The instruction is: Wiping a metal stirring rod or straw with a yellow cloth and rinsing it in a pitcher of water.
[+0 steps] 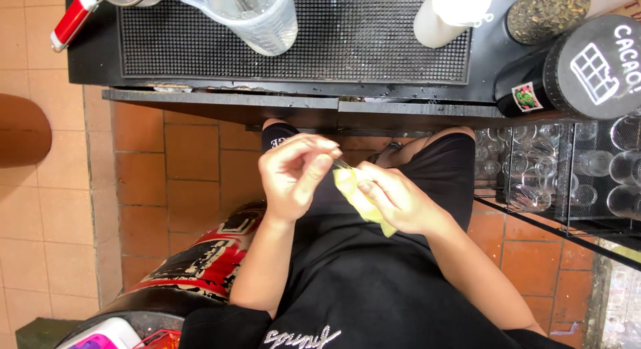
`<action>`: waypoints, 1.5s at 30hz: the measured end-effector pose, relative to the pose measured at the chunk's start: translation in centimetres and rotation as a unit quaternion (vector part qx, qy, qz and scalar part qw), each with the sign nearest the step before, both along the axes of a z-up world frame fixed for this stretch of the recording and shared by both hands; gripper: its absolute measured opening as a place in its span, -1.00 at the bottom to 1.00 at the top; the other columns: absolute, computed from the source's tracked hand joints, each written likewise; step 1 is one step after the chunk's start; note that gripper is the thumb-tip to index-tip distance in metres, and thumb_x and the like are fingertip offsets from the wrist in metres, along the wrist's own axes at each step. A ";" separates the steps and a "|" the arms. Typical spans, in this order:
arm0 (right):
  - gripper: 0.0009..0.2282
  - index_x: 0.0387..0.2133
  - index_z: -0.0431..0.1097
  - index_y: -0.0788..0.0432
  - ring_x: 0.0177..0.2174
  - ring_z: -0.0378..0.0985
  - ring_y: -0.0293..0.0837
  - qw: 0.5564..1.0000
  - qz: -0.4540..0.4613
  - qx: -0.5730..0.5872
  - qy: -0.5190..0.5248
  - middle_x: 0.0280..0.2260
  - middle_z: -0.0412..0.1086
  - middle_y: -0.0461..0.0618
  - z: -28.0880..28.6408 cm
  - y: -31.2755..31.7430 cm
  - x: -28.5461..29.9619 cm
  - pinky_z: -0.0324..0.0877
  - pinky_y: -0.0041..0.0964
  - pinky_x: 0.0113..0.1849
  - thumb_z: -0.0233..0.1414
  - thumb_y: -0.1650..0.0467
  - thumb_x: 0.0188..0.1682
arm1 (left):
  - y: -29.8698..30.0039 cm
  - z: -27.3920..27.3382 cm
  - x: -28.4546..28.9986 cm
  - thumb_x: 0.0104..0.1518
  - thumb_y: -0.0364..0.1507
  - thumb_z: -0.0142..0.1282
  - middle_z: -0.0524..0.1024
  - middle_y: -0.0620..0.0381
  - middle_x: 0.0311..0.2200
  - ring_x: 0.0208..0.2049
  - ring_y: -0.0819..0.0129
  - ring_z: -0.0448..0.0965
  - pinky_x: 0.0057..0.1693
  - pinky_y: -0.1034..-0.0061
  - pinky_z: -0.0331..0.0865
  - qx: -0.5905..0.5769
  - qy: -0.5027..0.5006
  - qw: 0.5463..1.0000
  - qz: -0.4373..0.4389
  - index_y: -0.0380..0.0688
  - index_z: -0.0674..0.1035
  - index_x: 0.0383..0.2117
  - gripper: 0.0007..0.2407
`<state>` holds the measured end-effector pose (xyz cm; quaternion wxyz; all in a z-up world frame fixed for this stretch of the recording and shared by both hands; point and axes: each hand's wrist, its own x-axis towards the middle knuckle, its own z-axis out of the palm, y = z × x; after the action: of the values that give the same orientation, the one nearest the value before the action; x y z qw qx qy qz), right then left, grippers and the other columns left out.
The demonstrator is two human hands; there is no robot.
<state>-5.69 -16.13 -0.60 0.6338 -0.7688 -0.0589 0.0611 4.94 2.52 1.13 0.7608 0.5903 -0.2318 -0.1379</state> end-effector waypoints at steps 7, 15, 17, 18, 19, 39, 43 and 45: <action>-0.78 -0.29 0.35 0.23 -0.53 0.47 -0.17 0.995 0.013 0.013 0.094 -0.52 0.41 -0.02 -1.8 -0.7 -0.9 0.40 -0.32 -0.42 -0.15 0.33 0.21 | 0.6 -0.8 0.1 0.33 -0.45 0.11 0.65 0.03 -0.31 -0.24 0.43 0.69 -0.03 0.59 0.56 0.037 -0.029 0.997 0.058 -0.37 0.60 -0.18 -0.83; -0.75 -0.06 0.39 0.31 -0.27 0.43 -0.31 0.963 0.028 0.212 0.166 -0.28 0.43 -0.06 -4.2 -1.1 -0.9 0.42 -0.39 -0.23 -0.13 0.35 0.22 | -0.7 0.2 -0.3 0.21 -0.36 0.25 0.62 0.19 -0.33 -0.29 0.37 0.55 -0.07 0.49 0.41 0.109 -0.163 0.979 -0.053 -0.18 0.66 -0.34 -0.86; -0.75 -0.01 0.37 0.30 -0.28 0.42 -0.31 0.953 0.022 0.246 0.174 -0.27 0.43 -0.07 -2.9 -0.2 0.1 0.41 -0.39 -0.24 -0.10 0.37 0.18 | -0.5 0.3 -0.1 0.20 -0.37 0.25 0.62 0.19 -0.34 -0.28 0.35 0.54 -0.05 0.48 0.40 0.118 -0.179 0.976 -0.031 -0.17 0.66 -0.34 -0.87; -0.74 0.03 0.35 0.28 -0.29 0.41 -0.30 0.942 0.017 0.280 0.183 -0.27 0.42 -0.08 -2.3 0.2 0.5 0.40 -0.39 -0.25 -0.08 0.38 0.15 | -0.5 0.4 -0.1 0.19 -0.38 0.26 0.62 0.18 -0.34 -0.27 0.34 0.53 -0.03 0.47 0.40 0.127 -0.194 0.973 -0.009 -0.17 0.66 -0.35 -0.88; -0.74 0.03 0.35 0.28 -0.29 0.41 -0.30 0.942 0.016 0.280 0.183 -0.27 0.42 -0.08 -1.1 0.7 0.9 0.40 -0.39 -0.25 -0.08 0.38 0.15 | -0.3 0.6 0.1 0.19 -0.38 0.26 0.62 0.18 -0.34 -0.27 0.34 0.53 -0.03 0.47 0.40 0.127 -0.193 0.973 -0.009 -0.17 0.66 -0.35 -0.88; -0.77 -0.09 0.38 0.29 -0.31 0.50 -0.13 0.976 -0.189 0.041 0.094 -0.31 0.49 0.04 -6.7 -1.7 -6.2 0.43 -0.31 -0.20 -0.17 0.38 0.24 | -8.0 7.4 8.7 0.40 -0.35 0.21 0.59 0.03 -0.29 -0.27 0.40 0.58 -0.08 0.57 0.47 -0.092 -0.231 0.955 0.159 -0.37 0.62 -0.21 -0.76; -0.66 0.10 0.33 0.35 -0.18 0.48 -0.25 0.911 -0.253 0.297 0.134 -0.16 0.45 -0.06 -7.5 -2.2 -7.2 0.41 -0.37 -0.09 -0.24 0.33 0.26 | -13.4 9.5 10.5 0.18 -0.47 0.28 0.50 0.05 -0.58 -0.49 0.35 0.39 -0.26 0.53 0.21 0.086 -0.338 0.914 0.209 -0.26 0.74 -0.37 -0.91; -0.58 0.22 0.18 0.31 -0.13 0.49 -0.23 0.828 -0.340 0.415 0.164 -0.05 0.43 -0.05 -7.7 -2.5 -7.6 0.39 -0.34 -0.14 -0.24 0.33 0.14 | -16.5 7.8 11.6 0.27 -0.39 0.25 0.66 0.20 -0.46 -0.47 0.51 0.64 -0.27 0.61 0.41 0.028 -0.343 0.935 0.089 -0.11 0.71 -0.30 -0.91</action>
<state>-13.28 -18.68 -8.35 0.8742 -0.3838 0.2907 -0.0631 16.59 -13.95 8.90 0.6274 0.6412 -0.4209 0.1347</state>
